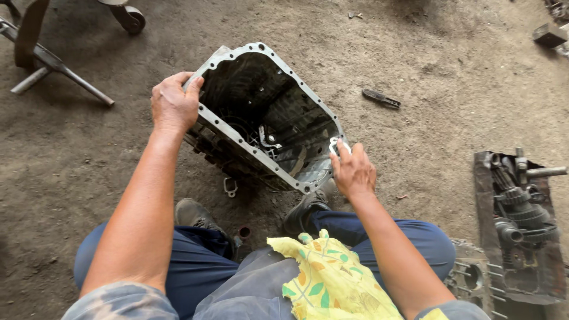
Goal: The person cleans the edges and interior surfaces of a large metal engine casing using a cloth and by hand. They wipe around the rim and the inner compartments of the component.
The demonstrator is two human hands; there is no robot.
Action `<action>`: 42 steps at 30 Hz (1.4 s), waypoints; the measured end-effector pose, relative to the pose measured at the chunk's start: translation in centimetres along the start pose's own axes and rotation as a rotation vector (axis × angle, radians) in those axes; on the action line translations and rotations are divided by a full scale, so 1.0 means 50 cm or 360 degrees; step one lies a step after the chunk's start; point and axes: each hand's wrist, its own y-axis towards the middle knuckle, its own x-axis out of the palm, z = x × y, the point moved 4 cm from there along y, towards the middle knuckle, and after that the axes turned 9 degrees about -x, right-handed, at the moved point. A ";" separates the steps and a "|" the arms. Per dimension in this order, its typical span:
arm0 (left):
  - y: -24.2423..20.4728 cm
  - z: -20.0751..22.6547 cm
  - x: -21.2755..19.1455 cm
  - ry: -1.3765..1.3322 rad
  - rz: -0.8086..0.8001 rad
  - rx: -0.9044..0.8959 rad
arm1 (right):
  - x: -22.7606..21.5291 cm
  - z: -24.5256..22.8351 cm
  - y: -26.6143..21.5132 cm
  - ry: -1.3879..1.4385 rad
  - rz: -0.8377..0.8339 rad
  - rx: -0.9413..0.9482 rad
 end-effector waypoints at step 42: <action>0.002 -0.001 0.006 -0.0002 -0.0026 -0.0012 | 0.040 0.078 -0.025 0.0469 0.0141 0.0250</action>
